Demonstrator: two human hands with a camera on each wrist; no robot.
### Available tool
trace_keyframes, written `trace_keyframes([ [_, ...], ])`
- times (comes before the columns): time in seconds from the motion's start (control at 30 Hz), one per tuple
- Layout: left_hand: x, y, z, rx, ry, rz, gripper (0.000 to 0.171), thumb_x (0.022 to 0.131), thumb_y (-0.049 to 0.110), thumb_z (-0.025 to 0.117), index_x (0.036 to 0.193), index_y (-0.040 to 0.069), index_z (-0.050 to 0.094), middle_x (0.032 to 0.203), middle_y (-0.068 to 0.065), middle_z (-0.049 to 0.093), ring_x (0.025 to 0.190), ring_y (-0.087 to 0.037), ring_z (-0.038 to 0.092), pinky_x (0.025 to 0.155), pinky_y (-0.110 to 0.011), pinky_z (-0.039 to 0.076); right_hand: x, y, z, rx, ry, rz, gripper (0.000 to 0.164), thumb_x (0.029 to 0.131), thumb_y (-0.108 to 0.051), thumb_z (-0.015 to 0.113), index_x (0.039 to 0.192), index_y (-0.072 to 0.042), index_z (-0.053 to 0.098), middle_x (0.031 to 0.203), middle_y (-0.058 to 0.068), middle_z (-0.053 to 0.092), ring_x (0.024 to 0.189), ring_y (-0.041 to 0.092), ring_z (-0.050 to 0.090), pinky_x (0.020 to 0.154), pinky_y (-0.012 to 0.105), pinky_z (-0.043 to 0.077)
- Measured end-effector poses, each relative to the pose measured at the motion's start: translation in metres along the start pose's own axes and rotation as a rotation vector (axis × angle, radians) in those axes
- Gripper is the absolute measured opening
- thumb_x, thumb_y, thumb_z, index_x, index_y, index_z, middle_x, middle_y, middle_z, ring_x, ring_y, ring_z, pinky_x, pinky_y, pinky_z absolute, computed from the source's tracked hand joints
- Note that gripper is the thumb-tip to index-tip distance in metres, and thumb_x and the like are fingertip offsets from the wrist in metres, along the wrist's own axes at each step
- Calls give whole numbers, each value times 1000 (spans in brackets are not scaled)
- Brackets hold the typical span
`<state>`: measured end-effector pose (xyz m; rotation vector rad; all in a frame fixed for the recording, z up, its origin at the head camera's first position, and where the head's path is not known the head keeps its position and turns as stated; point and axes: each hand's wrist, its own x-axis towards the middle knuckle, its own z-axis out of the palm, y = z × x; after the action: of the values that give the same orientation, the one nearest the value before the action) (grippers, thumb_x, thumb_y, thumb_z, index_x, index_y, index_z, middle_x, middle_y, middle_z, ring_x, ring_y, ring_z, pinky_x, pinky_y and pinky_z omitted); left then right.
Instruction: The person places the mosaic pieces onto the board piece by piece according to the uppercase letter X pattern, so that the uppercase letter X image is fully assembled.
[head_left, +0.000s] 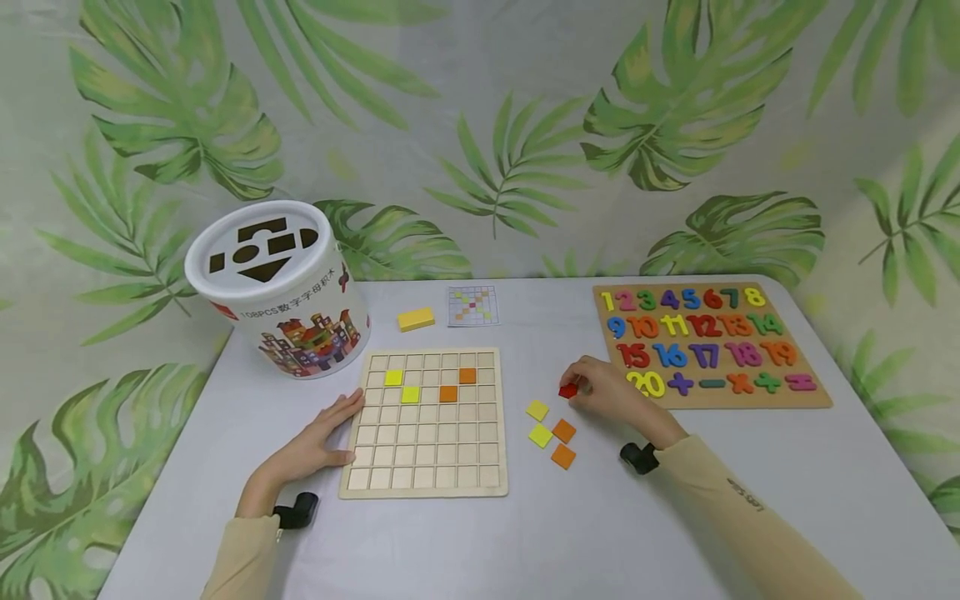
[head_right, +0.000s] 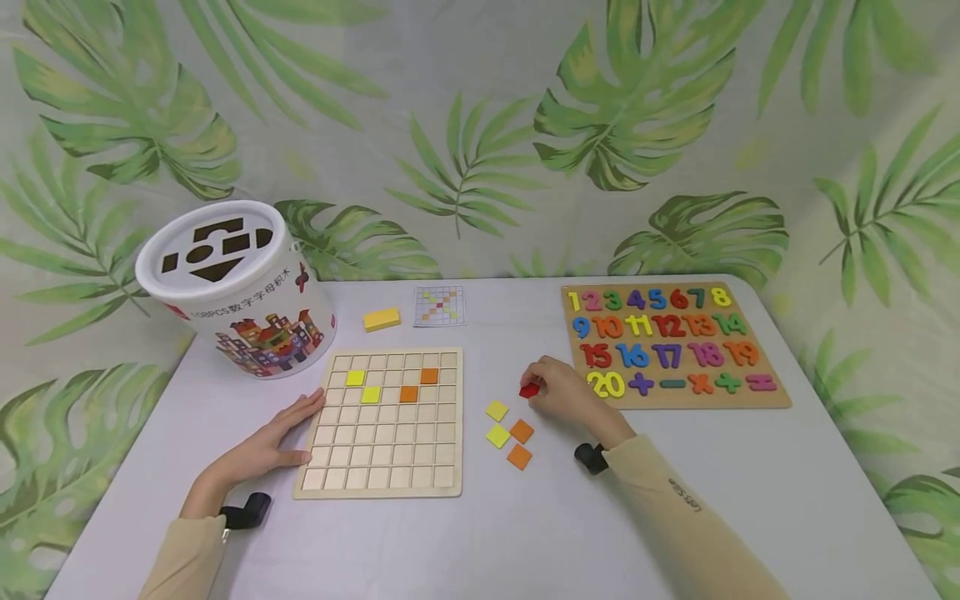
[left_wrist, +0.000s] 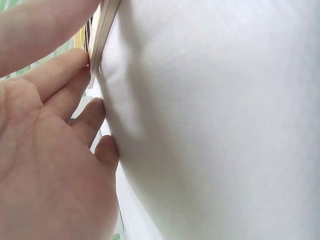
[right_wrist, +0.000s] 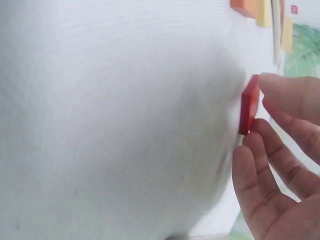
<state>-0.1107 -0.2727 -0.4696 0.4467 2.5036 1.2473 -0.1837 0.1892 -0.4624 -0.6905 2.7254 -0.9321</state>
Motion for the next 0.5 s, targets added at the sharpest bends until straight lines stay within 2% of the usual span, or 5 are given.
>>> trace_keyframes([
  [0.23, 1, -4, 1, 42, -5, -15, 81, 77, 6, 72, 146, -5, 30, 157, -19, 15, 142, -43, 0, 112, -59, -2, 5, -1, 5, -50, 19, 25, 20, 78, 2, 74, 93, -7, 64, 87, 2, 56, 81, 20, 52, 74, 33, 51],
  [0.37, 1, -5, 2, 44, 0, -8, 82, 77, 6, 72, 146, -6, 30, 156, -19, 15, 142, -44, 0, 111, -60, -3, 11, -13, 8, -1, 16, 18, 20, 79, 0, 74, 96, -6, 64, 89, 2, 57, 83, 20, 52, 74, 32, 51],
  [0.5, 1, -5, 2, 31, 3, -6, 82, 77, 6, 73, 146, -6, 30, 156, -19, 16, 142, -44, 1, 111, -60, -3, 20, -33, 15, 51, -23, -2, 20, 80, -1, 72, 97, -7, 64, 91, 1, 56, 85, 19, 52, 73, 28, 51],
])
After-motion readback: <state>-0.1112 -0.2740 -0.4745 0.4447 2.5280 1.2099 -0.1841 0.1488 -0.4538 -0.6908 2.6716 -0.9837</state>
